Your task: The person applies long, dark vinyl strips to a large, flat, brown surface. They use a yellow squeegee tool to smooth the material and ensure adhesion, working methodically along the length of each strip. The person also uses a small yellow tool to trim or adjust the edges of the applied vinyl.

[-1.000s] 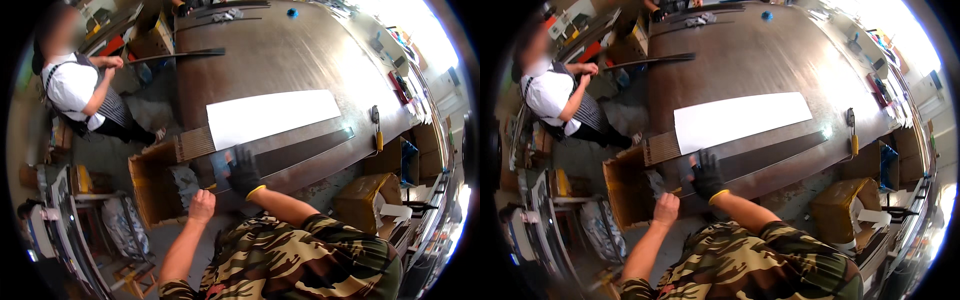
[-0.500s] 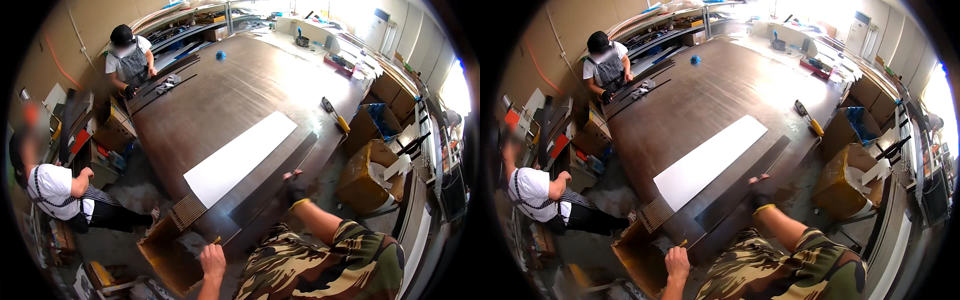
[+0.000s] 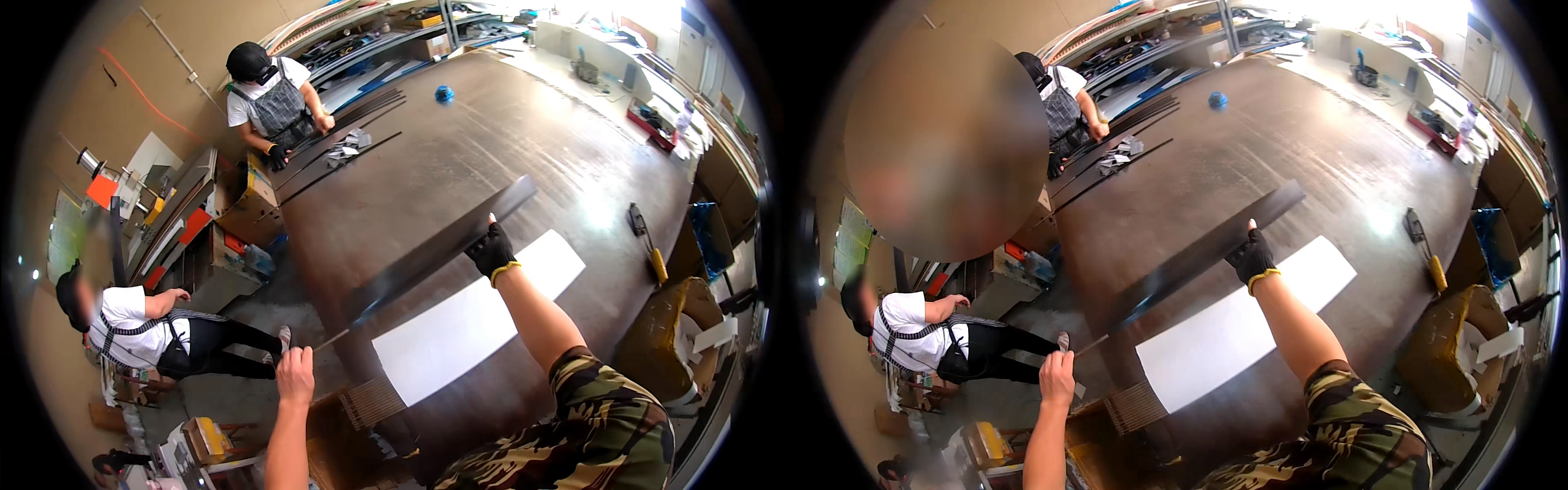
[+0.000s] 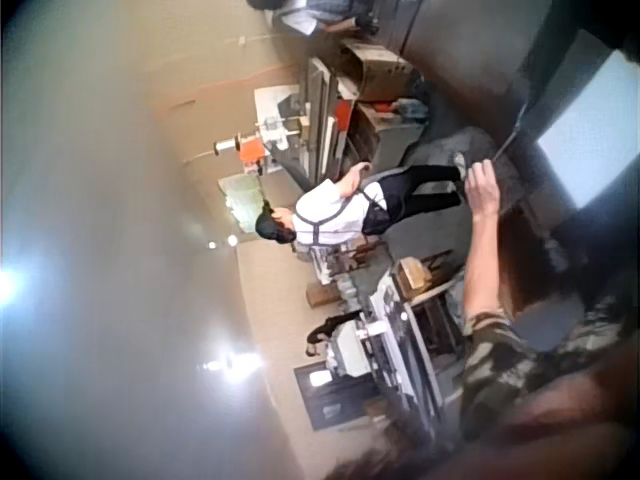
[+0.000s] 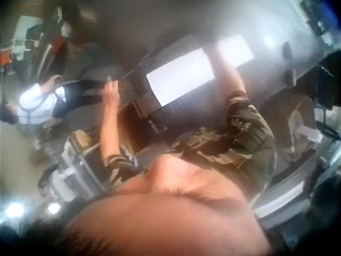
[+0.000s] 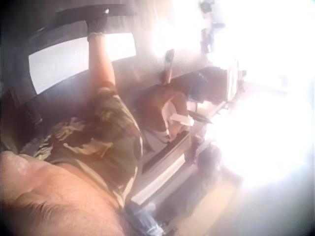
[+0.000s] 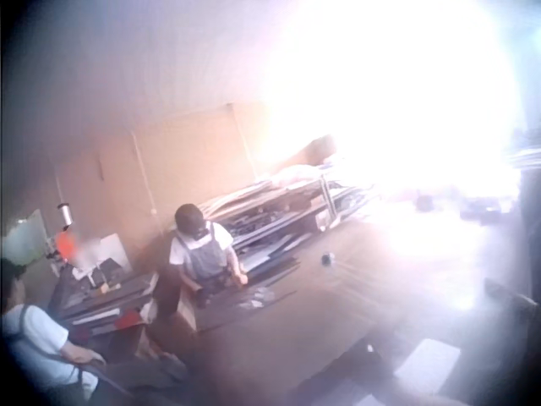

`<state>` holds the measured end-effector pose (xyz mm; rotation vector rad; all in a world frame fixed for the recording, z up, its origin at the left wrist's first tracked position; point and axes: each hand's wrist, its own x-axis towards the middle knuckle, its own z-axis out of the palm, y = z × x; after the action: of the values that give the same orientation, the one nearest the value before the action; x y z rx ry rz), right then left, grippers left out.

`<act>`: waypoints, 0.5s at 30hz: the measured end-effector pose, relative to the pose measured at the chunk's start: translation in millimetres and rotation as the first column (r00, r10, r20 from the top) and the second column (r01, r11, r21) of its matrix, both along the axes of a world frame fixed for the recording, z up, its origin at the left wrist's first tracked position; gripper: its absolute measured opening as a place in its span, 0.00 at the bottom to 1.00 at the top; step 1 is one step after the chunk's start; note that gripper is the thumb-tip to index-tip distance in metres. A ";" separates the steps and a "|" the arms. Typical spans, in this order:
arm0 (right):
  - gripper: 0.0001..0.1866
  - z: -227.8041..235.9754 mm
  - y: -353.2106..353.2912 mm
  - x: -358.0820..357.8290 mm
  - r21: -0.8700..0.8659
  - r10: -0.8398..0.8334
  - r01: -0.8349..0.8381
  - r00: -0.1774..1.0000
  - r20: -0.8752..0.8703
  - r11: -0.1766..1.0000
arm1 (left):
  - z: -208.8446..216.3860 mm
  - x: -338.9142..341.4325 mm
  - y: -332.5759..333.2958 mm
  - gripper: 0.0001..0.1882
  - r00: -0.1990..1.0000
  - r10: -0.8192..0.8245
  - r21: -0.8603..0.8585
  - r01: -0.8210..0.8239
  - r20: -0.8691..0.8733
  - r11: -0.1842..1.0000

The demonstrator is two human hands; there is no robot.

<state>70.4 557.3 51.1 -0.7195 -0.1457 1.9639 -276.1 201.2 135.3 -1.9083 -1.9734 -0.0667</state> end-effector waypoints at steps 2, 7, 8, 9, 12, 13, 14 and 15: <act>0.24 -18.8 27.8 -22.9 -0.071 0.135 -0.128 0.987 0.089 0.989 | -17.0 -37.9 28.6 0.03 0.999 0.034 -0.028 -0.034 0.013 0.999; 0.24 -61.0 26.8 -13.2 0.031 0.307 -0.458 0.644 0.701 0.888 | -74.0 -77.7 42.5 0.05 0.997 0.075 -0.146 -0.069 0.036 0.987; 0.25 -47.7 8.7 1.5 0.139 0.148 -0.448 0.547 0.824 0.883 | -84.1 -82.8 36.8 0.06 0.993 0.103 -0.153 -0.094 0.052 0.984; 0.27 -36.6 -7.6 19.9 0.250 -0.033 -0.450 0.436 0.899 0.857 | -92.6 -87.6 33.2 0.07 0.990 0.125 -0.158 -0.114 0.067 0.981; 0.33 -64.7 -24.6 109.4 0.527 -0.654 -0.546 -0.052 0.754 0.651 | -120.6 -88.4 30.1 0.10 0.969 0.213 -0.199 -0.186 0.128 0.962; 0.35 -61.4 -31.1 137.4 0.489 -0.720 -0.625 -0.177 0.671 0.609 | -123.9 -85.9 26.9 0.12 0.956 0.253 -0.213 -0.220 0.146 0.952; 0.36 -67.1 -39.8 165.9 0.422 -0.695 -0.635 -0.262 0.670 0.647 | -124.6 -74.5 32.5 0.19 0.934 0.306 -0.200 -0.269 0.184 0.942; 0.38 -73.4 -52.1 188.3 0.357 -0.666 -0.637 -0.343 0.662 0.683 | -114.7 -53.1 38.9 0.27 0.891 0.384 -0.156 -0.355 0.242 0.922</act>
<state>258.8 505.2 -22.3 -1.5757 -2.0057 0.1559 -329.2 240.1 20.5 -1.6147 -2.5423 -0.1205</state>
